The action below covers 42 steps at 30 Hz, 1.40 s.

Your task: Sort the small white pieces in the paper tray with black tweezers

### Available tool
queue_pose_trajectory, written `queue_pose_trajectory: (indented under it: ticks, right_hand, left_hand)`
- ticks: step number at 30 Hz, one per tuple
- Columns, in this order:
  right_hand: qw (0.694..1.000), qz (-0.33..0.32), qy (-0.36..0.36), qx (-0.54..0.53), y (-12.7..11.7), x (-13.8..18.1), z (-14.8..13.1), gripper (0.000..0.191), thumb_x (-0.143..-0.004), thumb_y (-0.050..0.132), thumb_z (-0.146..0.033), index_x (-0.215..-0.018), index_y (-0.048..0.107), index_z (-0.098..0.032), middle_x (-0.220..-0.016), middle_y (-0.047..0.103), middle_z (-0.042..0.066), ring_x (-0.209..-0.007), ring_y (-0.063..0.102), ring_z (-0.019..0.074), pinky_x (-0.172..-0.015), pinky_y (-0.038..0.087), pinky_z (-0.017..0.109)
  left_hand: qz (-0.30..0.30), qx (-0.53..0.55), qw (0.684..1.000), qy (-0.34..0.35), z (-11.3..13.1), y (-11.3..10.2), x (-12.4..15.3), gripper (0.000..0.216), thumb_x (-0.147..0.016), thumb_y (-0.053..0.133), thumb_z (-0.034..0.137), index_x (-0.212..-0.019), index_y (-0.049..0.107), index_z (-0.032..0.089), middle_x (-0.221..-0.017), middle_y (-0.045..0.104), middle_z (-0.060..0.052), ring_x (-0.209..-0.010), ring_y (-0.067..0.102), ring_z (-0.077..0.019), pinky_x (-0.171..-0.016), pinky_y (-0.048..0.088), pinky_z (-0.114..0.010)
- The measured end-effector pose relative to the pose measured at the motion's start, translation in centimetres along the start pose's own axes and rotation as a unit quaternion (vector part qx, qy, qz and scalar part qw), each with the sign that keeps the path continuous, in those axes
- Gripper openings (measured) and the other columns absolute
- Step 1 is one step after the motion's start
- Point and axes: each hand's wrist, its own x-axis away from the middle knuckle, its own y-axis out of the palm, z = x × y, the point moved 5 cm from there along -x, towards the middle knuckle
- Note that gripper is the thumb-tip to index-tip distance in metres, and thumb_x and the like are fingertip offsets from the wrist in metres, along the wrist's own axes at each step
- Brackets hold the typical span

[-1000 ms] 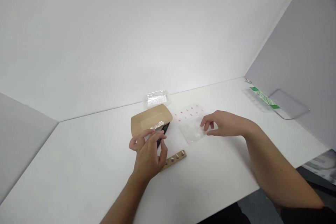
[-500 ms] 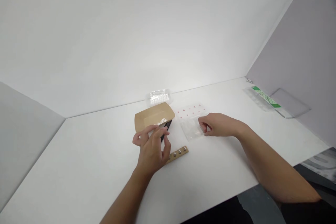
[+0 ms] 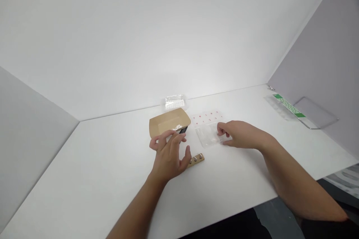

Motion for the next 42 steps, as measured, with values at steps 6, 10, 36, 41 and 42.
queue_pose_trajectory:
  ticks: [6, 10, 36, 41, 42]
  right_hand:
    - [0.999, -0.015, -0.014, -0.043, 0.4, -0.6, -0.3, 0.013, -0.081, 0.063, -0.027, -0.092, 0.056, -0.024, -0.095, 0.071, 0.005, -0.08, 0.063, 0.0209, -0.066, 0.04, 0.032]
    - [0.997, -0.032, -0.01, -0.065, 0.7, -1.1, -0.2, 0.012, -0.079, 0.064, -0.026, -0.089, 0.057, -0.024, -0.092, 0.07, 0.003, -0.075, 0.061, 0.0189, -0.062, 0.039, 0.031]
    - [0.984, -0.045, -0.037, -0.167, 0.9, -1.6, 0.6, 0.023, -0.078, 0.073, -0.046, -0.083, 0.069, -0.023, -0.078, 0.065, 0.002, -0.07, 0.056, 0.0174, -0.061, 0.041, 0.03]
    - [0.973, -0.006, -0.057, -0.224, -0.3, -1.7, 0.2, 0.029, -0.084, 0.068, -0.052, -0.087, 0.072, -0.024, -0.081, 0.066, 0.002, -0.073, 0.056, 0.0179, -0.064, 0.043, 0.03]
    - [0.97, 0.011, -0.061, -0.235, -0.5, -1.7, 0.0, 0.03, -0.085, 0.068, -0.053, -0.088, 0.072, -0.024, -0.084, 0.068, 0.003, -0.075, 0.057, 0.0181, -0.066, 0.044, 0.031]
  left_hand:
    - [-0.032, 0.009, 0.999, 0.002, 0.2, 0.2, 0.2, 0.04, -0.083, 0.066, 0.024, -0.12, 0.052, 0.022, -0.095, 0.074, -0.005, -0.118, 0.06, -0.0346, -0.094, 0.029, -0.046]
    - [-0.029, 0.003, 1.0, 0.001, 0.2, 0.2, 0.2, 0.039, -0.083, 0.065, 0.025, -0.12, 0.052, 0.022, -0.094, 0.074, -0.004, -0.118, 0.06, -0.0338, -0.095, 0.029, -0.046]
    - [-0.174, -0.067, 0.981, -0.055, -5.6, 0.9, 0.1, 0.014, -0.095, 0.059, 0.026, -0.088, 0.071, 0.022, -0.094, 0.063, -0.008, -0.091, 0.056, -0.0222, -0.076, 0.044, -0.035]
    - [-0.215, -0.068, 0.973, -0.056, -4.9, 1.2, 0.3, 0.022, -0.097, 0.057, 0.028, -0.083, 0.072, 0.022, -0.098, 0.062, -0.009, -0.092, 0.057, -0.0223, -0.074, 0.046, -0.034]
    - [-0.227, -0.071, 0.969, -0.06, -4.7, 1.4, 0.4, 0.023, -0.097, 0.057, 0.028, -0.081, 0.072, 0.022, -0.096, 0.062, -0.009, -0.091, 0.057, -0.0225, -0.072, 0.046, -0.035]
